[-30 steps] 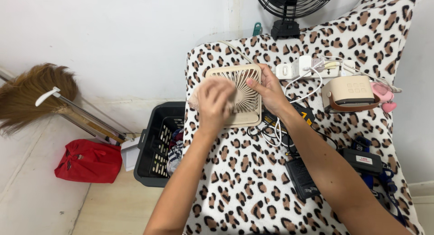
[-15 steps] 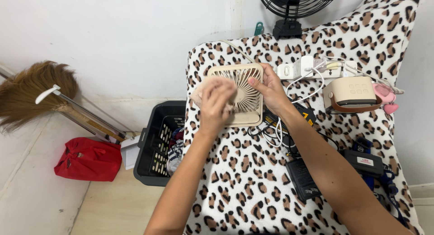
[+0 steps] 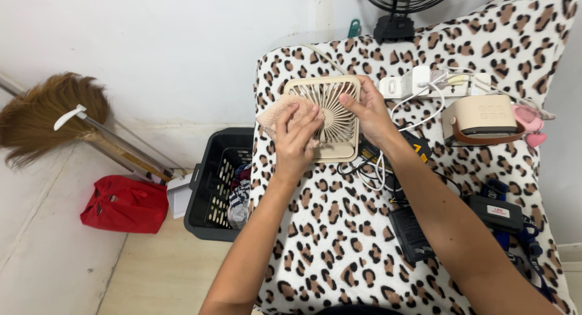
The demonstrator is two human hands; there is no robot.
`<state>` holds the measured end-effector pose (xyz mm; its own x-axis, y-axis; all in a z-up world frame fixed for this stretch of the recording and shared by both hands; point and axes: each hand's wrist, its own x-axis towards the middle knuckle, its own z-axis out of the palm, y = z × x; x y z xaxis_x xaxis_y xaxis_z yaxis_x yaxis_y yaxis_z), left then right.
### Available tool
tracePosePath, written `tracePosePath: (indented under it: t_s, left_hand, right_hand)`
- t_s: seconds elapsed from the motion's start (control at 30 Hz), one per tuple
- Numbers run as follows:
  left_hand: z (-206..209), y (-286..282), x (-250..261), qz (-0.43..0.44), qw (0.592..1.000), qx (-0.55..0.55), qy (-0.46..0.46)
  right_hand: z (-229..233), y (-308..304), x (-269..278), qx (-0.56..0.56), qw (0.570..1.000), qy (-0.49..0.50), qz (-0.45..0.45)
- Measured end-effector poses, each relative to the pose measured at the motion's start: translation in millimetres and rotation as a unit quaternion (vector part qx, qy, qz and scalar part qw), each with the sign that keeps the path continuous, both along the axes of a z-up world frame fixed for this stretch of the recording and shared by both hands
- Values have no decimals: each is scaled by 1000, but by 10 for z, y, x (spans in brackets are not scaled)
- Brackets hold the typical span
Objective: The person wipes the front grille and casing of a small portable fan with a cloth. They rotate the fan to clean different sides and continue wiping the surface throughout the clip.
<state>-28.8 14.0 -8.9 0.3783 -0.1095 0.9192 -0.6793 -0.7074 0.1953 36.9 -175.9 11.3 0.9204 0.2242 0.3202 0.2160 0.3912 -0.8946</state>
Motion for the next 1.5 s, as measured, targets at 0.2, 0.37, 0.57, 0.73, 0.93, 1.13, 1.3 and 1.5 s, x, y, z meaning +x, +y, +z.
tracePosePath:
  t_s: [0.2,0.37,0.57,0.73,0.93,1.13,1.3,1.5]
  left_hand:
    - [94,44,301,25,998,-57,21]
    - [26,47,186,4,1000,-12,9]
    - [-67,256,-122,-41,993,15,107]
    - [-110,276,-173,-72,954,-158,244]
    - [-1,551,-136,-109,895,-256,350]
    - [-8,780,-188,-79,850,-212,476]
    - [-230,658,-227,-57,952,-103,281]
    - [-368,316,-143,-23,979,-17,201]
  right_hand:
    - [22,-12,-15,9,1000,1,-2]
    - [2,-4,8,-1,1000,17,-11]
    - [-47,-20,65,4,1000,12,-10]
    - [-38,-17,59,-8,998,58,13]
    - [-8,-10,93,-27,993,101,53]
    - [-27,-22,144,-32,989,144,25]
    - [-22,-15,171,-56,986,156,17]
    - [-56,-21,219,-47,987,149,22]
